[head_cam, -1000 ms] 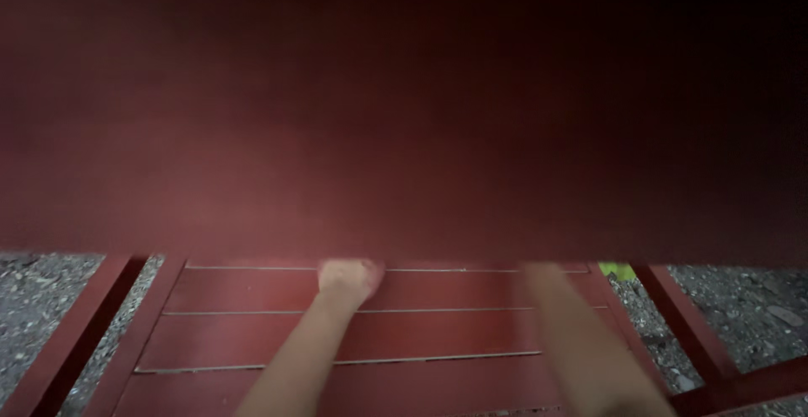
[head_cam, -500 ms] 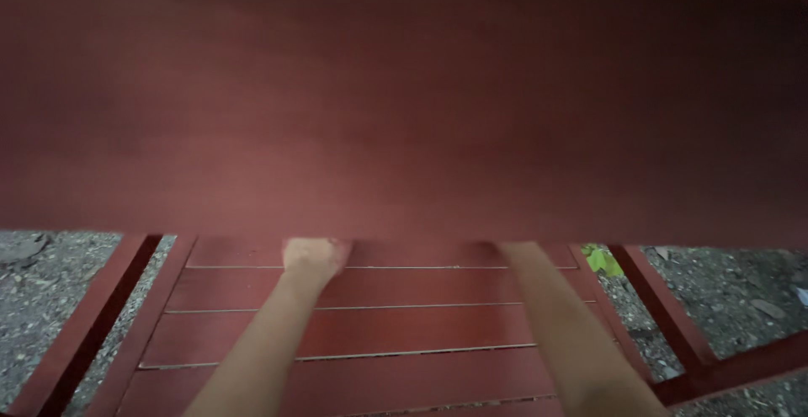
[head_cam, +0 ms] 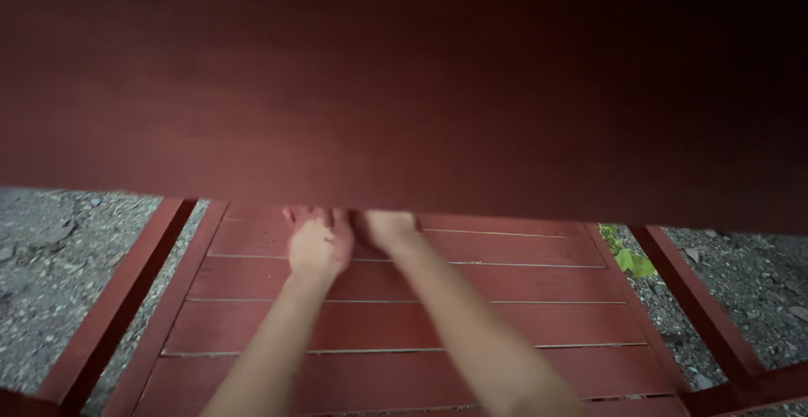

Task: The person wipes the surfaces of a red wooden shelving unit with a cloth. They clean the shelves, side rails, and vertical supports in a repetitive wiping motion.

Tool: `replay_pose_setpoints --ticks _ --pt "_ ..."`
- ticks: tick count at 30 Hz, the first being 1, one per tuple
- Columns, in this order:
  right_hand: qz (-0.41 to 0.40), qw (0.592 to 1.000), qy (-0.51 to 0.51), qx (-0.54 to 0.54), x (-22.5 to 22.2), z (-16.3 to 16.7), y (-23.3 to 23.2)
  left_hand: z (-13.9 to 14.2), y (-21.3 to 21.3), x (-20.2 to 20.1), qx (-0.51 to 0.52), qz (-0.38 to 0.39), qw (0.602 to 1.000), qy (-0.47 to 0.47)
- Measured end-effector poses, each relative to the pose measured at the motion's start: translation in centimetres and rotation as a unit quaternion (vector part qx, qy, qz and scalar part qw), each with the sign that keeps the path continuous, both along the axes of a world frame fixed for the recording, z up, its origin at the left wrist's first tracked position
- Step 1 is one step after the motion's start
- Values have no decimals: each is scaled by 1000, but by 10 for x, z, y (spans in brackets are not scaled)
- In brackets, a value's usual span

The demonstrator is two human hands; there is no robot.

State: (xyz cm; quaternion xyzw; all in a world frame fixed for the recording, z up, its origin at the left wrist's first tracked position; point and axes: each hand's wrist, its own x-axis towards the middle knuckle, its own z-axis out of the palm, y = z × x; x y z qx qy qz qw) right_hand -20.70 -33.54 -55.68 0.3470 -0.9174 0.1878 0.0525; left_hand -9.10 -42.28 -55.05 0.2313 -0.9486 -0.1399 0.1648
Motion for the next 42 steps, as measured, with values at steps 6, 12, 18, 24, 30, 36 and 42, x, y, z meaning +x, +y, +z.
replay_pose_setpoints --ticks 6,12,18,24,30,36,42 --pt "-160 981 97 59 -95 11 169 14 22 -1 76 -18 993 -83" --pt "-311 920 106 216 -122 24 326 5 21 7 62 -6 998 -3" --pt "-271 948 30 162 -88 5 252 7 43 -1 122 -41 987 95" --pt "-72 991 55 97 81 -14 36 44 32 1 97 -22 994 32" --pt "77 992 79 64 184 -7 -26 46 0 57 85 -15 994 74" --pt "-75 990 63 99 76 4 169 38 47 82 10 -75 994 -77" --pt "-266 959 12 100 53 34 327 48 127 77 36 -128 990 -56"
